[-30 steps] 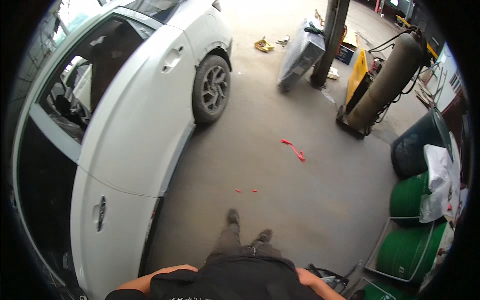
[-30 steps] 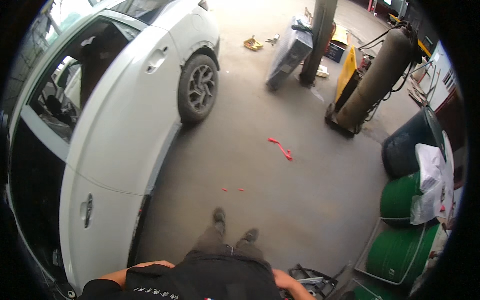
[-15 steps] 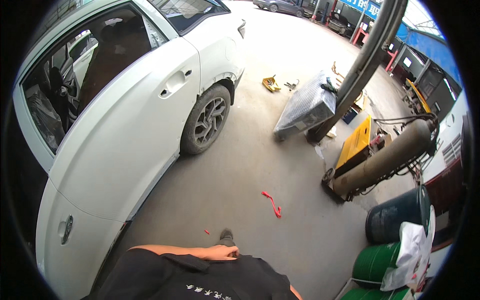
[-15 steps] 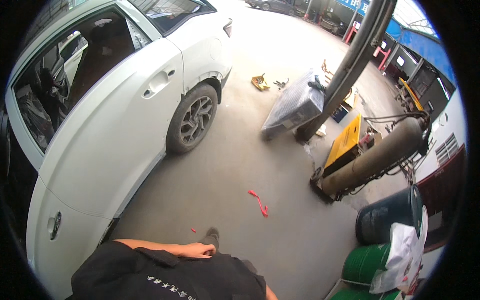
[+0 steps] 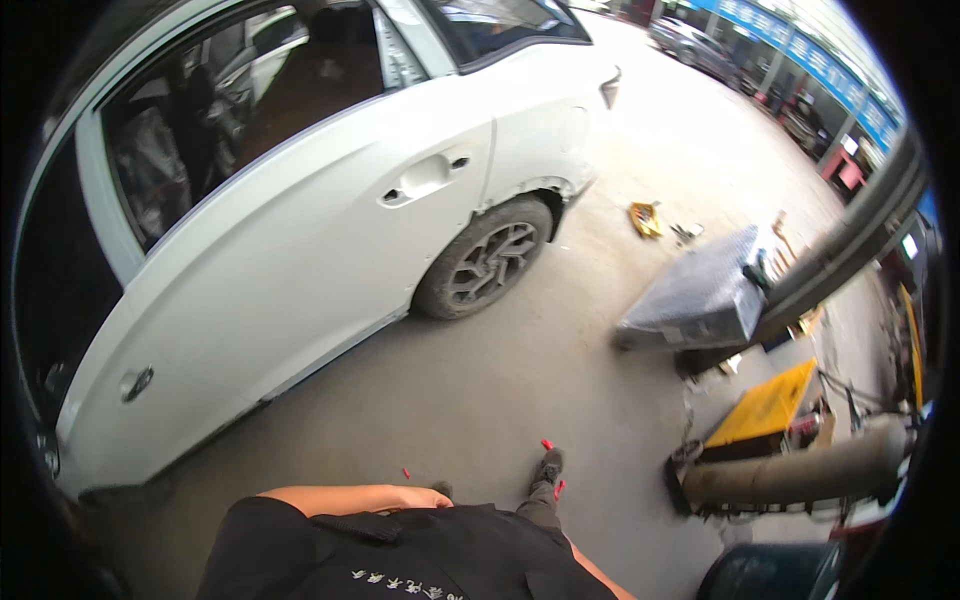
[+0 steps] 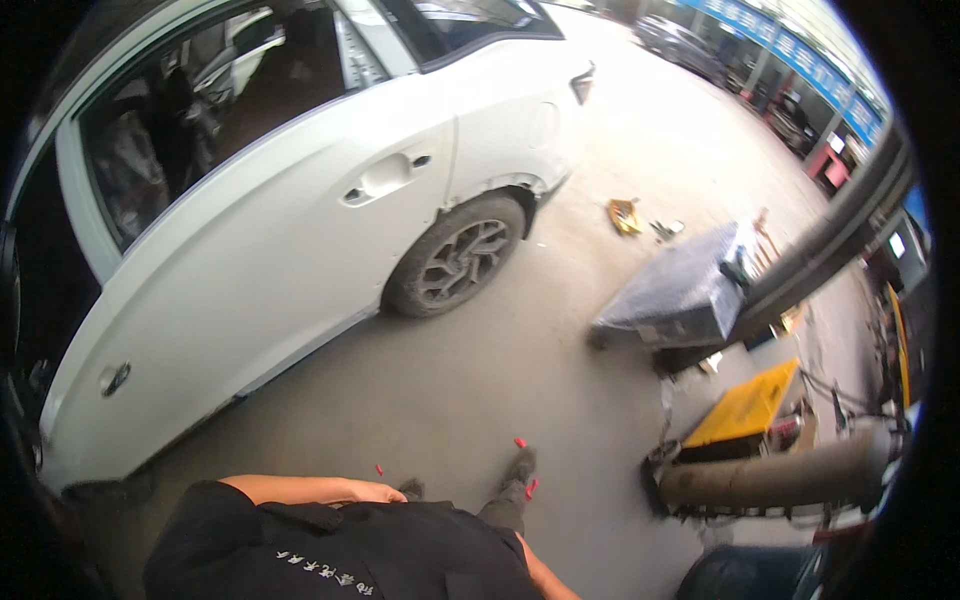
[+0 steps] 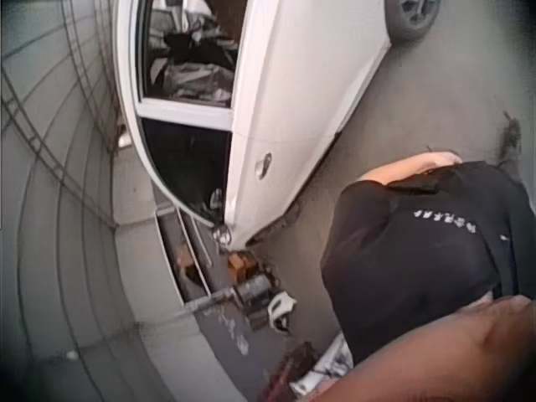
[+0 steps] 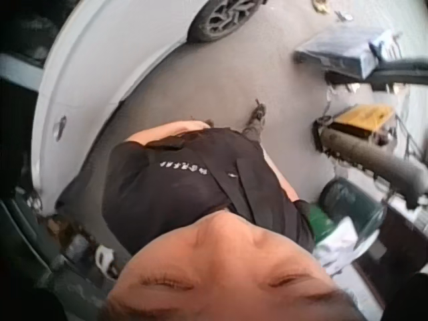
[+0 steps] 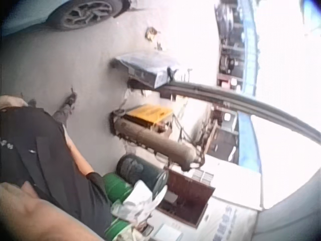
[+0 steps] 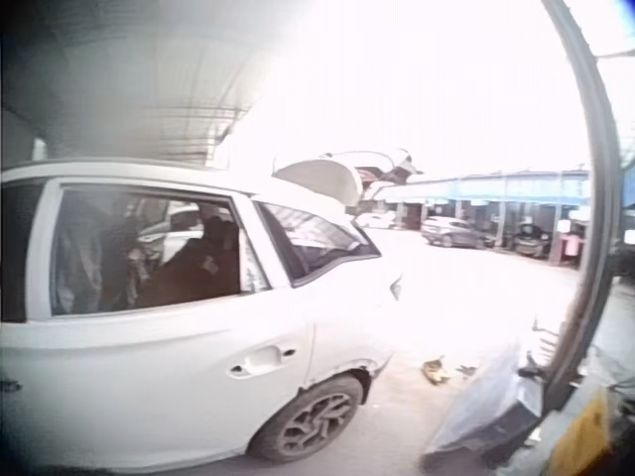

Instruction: The person removes red protective tape from a black car side skirt, then positions and presses the trim along the lower side of a white car to fit it into place. The person later unwraps a second side skirt from bubble wrap.

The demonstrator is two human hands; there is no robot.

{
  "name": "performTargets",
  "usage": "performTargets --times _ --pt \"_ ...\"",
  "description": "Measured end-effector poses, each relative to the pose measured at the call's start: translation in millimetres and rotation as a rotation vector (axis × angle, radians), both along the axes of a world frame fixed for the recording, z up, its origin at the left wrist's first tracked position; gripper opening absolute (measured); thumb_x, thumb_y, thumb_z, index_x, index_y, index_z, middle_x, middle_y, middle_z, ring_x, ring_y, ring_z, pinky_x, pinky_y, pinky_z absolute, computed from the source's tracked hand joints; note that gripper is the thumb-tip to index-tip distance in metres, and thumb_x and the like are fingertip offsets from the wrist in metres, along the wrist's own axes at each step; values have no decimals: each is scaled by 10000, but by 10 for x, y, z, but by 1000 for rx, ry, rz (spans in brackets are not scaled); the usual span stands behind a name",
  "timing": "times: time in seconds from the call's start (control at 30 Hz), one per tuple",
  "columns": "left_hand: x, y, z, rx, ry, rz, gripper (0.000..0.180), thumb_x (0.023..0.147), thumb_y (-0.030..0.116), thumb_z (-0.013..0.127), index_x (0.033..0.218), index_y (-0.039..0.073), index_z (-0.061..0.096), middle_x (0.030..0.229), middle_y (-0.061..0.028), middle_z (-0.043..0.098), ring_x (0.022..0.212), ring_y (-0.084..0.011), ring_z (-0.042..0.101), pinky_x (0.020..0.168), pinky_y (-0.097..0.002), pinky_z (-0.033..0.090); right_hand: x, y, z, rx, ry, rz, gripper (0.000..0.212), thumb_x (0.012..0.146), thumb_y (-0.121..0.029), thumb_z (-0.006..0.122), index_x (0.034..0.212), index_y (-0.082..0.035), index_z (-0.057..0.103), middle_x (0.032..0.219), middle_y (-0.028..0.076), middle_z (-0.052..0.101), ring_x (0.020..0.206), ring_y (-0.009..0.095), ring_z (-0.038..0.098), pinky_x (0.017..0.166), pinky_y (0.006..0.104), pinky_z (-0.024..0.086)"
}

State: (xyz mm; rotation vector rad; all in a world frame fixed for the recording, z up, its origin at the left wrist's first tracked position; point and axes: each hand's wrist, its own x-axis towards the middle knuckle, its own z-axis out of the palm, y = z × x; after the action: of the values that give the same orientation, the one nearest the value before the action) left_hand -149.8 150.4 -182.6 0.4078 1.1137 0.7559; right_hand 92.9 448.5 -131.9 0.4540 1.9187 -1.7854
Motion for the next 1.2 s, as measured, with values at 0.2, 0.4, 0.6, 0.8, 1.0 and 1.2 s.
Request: performTargets --times 0.2,0.4,0.6,0.8,1.0,1.2 --pt "363 772 657 43 680 -47 335 899 141 534 1203 8 582 1189 -244 626 1142 -380 589 906 -445 477 -846 1344 -325 -123 26 547 419 853 -245 668 1182 11 628 1133 135 684 1039 178 616 910 347 483" --pt "1220 1083 673 -48 570 282 383 931 147 495 1294 29 507 1288 -255 570 1186 -403 557 959 -458 451 -1742 1917 -567 -260 23 1016 418 852 -238 670 1185 14 630 1136 128 684 1043 180 614 915 346 483" --pt "1834 1553 535 -123 715 574 365 919 145 501 1270 47 532 1255 -238 589 1143 -397 582 922 -459 470 -2250 1958 78 -350 29 1089 317 902 -224 628 1109 14 657 1034 117 701 970 181 636 858 344 505" --pt "1844 1720 612 -222 966 624 245 905 189 489 1051 23 596 1063 -227 656 1026 -413 622 828 -481 502 -2905 1824 748 360 339 1036 257 947 -216 583 1028 18 654 909 131 694 906 241 663 824 367 514" --pt "1707 1558 391 -187 1033 506 253 912 238 464 984 54 621 978 -202 678 947 -410 642 800 -511 501 -2535 1170 3094 -680 769 1356 294 936 -244 542 789 9 573 817 165 604 724 350 611 667 412 493" --pt "801 1343 997 -159 1100 578 249 920 280 500 953 65 623 906 -163 684 861 -379 649 736 -474 500 -2483 856 3783 -934 1100 1493 302 950 -247 495 755 -17 512 796 154 527 669 332 550 600 403 451"
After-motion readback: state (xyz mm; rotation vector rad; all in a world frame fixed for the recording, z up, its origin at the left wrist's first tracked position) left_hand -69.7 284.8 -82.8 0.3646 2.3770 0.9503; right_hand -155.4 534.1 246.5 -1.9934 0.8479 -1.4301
